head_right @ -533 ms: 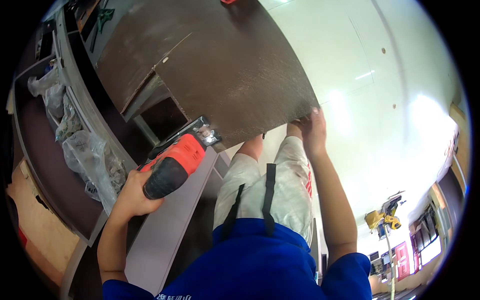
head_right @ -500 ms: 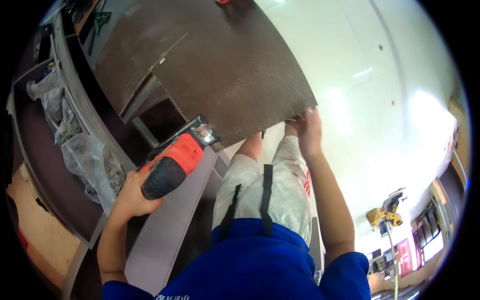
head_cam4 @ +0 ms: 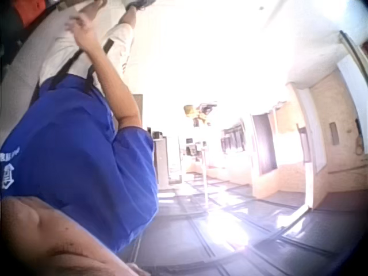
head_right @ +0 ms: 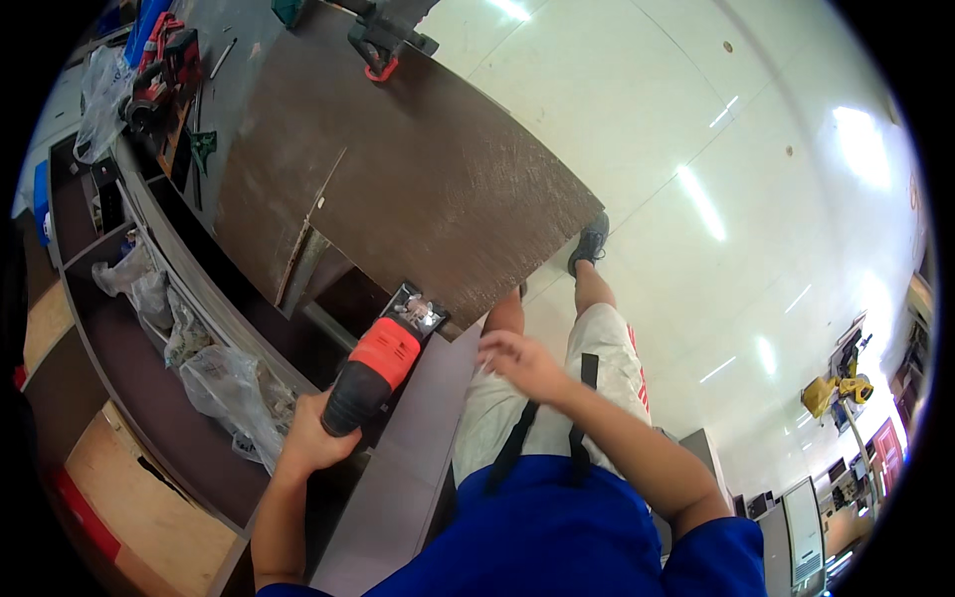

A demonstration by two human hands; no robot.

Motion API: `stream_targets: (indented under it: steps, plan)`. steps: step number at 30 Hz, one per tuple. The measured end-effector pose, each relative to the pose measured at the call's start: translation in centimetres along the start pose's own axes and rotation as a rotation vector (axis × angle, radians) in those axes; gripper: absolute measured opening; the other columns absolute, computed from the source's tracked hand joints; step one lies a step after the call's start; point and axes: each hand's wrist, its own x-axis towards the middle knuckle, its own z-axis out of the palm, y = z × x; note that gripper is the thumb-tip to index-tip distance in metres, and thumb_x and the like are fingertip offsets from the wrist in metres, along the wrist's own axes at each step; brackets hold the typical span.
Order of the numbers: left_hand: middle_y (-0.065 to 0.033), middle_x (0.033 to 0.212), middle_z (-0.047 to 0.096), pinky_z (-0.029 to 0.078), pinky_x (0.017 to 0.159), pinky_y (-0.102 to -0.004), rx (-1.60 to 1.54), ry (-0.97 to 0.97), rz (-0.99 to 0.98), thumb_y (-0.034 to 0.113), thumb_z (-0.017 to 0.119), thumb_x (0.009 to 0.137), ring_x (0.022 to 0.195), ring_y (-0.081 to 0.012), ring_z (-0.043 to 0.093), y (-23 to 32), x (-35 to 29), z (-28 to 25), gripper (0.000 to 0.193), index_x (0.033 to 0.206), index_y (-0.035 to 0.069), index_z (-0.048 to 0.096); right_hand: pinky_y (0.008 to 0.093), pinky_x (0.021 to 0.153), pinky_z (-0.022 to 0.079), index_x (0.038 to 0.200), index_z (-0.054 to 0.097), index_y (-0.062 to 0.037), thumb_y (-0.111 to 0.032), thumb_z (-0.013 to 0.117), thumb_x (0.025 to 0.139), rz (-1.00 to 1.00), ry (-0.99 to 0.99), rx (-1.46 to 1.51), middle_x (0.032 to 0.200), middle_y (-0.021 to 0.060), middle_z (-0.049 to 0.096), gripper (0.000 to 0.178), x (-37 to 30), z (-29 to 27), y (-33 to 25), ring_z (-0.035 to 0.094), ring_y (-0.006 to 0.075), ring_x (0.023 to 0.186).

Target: The person uses a jigsaw to cut a rectangular piece of wood clamped to a workbench. They guide the tool along a marked line, producing sawdust as the cut progresses.

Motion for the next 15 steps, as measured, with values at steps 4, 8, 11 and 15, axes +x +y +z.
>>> stream_targets:
  steps: [4,8,11,15]
  plan:
    - [-0.018,0.076,0.07,0.056,0.07,-0.037,-0.017,0.075,0.113,0.01,0.075,0.068,0.071,-0.0331,0.072,0.3,0.0,0.3,0.028,0.094,0.001,0.07,0.0377,0.104,0.049,0.147,0.042,-0.0015,-0.013,0.061,0.101,-0.005,-0.172,0.11,0.137,0.0147,0.06,0.052,0.9,8.3,2.4,0.06,0.0229,0.122]
    - [-0.0178,0.076,0.07,0.056,0.069,-0.0378,-0.016,-0.027,0.037,0.011,0.076,0.068,0.072,-0.0336,0.073,0.0,0.1,-0.1,0.031,0.096,0.001,0.071,0.0434,0.116,0.04,0.159,0.025,-0.0037,-0.018,0.07,0.097,-0.086,-0.078,0.1,0.153,0.0174,0.045,0.078,1.5,13.9,1.2,0.047,0.0294,0.141]
    - [-0.018,0.074,0.069,0.056,0.068,-0.0376,-0.007,-0.021,0.053,0.012,0.077,0.067,0.07,-0.0333,0.073,-0.2,0.1,0.0,0.03,0.094,0.001,0.071,0.0446,0.119,0.037,0.159,0.024,-0.0036,-0.016,0.072,0.095,-0.059,0.016,0.223,0.155,0.0179,0.043,0.081,1.7,15.0,0.7,0.044,0.0304,0.145]
    - [-0.0184,0.075,0.07,0.057,0.068,-0.0381,0.012,-0.026,0.092,0.013,0.077,0.068,0.071,-0.0344,0.073,-0.5,0.2,-0.1,0.029,0.094,0.002,0.071,0.042,0.117,0.04,0.158,0.028,-0.0029,-0.009,0.07,0.096,-0.042,0.124,0.355,0.153,0.0158,0.047,0.075,2.1,15.9,0.5,0.048,0.0282,0.142]
